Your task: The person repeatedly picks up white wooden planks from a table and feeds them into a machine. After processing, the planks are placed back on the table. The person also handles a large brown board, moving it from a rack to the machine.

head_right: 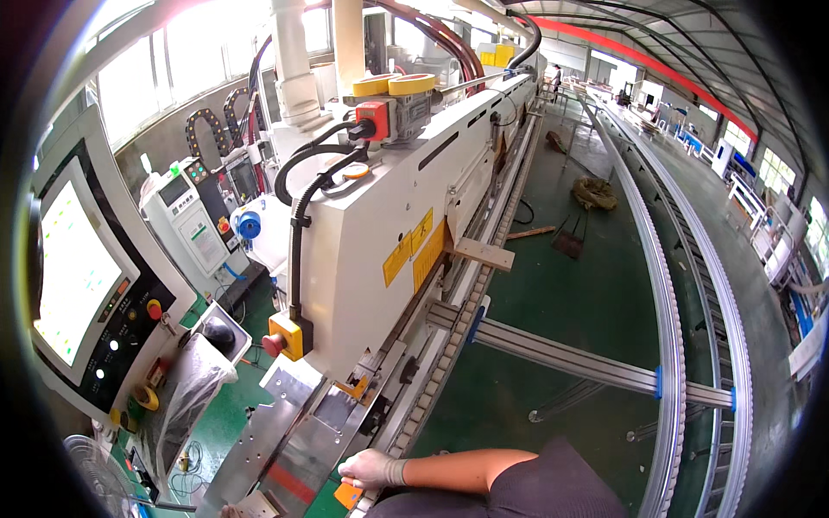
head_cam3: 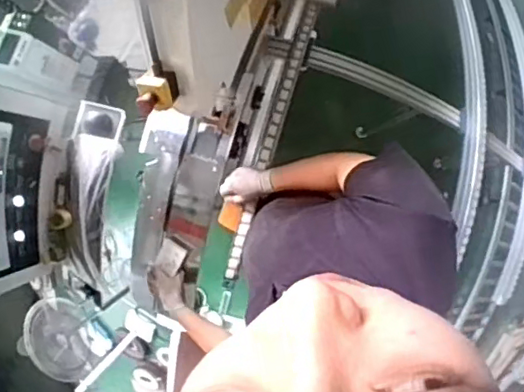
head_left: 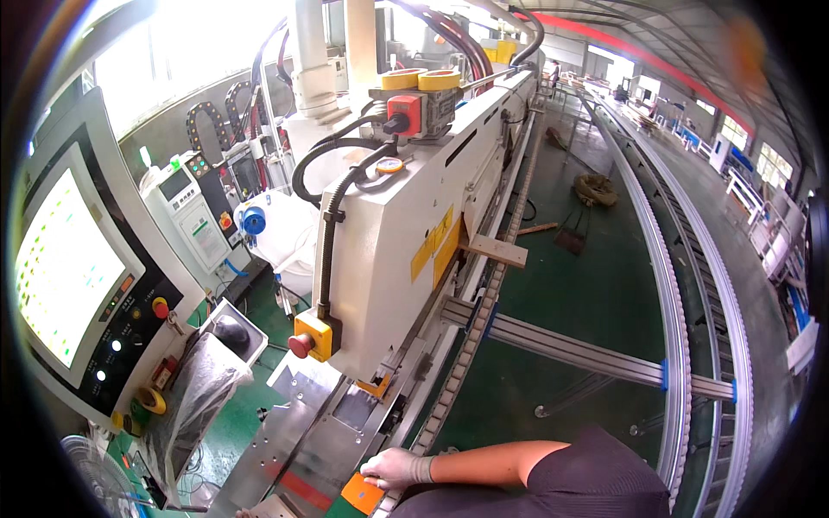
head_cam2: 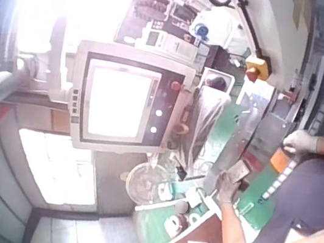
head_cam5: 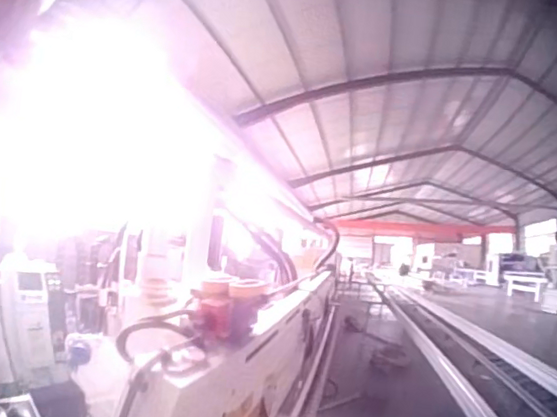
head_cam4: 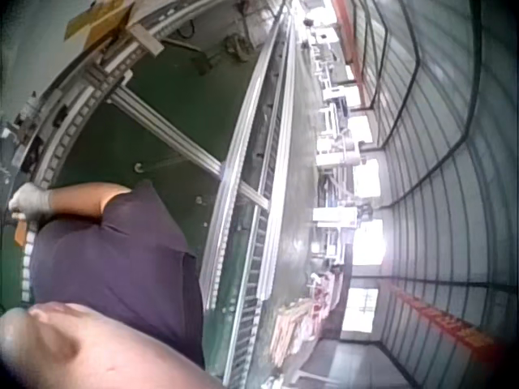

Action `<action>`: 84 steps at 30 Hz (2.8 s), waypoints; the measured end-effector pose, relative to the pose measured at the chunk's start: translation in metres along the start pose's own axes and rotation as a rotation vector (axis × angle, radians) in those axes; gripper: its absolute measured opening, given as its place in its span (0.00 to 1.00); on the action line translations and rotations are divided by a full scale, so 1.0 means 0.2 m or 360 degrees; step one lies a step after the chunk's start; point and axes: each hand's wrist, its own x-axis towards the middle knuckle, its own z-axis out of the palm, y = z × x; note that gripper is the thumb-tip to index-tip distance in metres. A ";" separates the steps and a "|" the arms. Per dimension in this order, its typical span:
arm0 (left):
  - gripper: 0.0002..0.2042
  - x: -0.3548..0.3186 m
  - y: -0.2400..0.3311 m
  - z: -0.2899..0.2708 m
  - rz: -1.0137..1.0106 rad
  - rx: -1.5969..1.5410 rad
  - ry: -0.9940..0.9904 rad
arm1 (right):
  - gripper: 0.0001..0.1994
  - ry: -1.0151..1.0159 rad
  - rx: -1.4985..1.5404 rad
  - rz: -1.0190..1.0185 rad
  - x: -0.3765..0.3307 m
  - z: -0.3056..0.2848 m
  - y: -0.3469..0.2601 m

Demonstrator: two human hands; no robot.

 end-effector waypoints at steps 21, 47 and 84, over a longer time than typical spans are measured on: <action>0.26 -0.08 1.28 0.24 -0.0137 -0.3050 0.0018 | 0.22 0.0055 0.0720 0.0113 -0.05 -0.14 -0.37; 0.22 0.22 1.71 0.29 -0.0631 -0.2960 -0.0731 | 0.20 0.0253 0.2963 0.1454 -0.09 -0.05 0.13; 0.17 0.89 2.98 0.31 0.1022 -0.1288 -0.0535 | 0.07 0.1840 0.2973 0.0942 -0.36 -1.06 1.25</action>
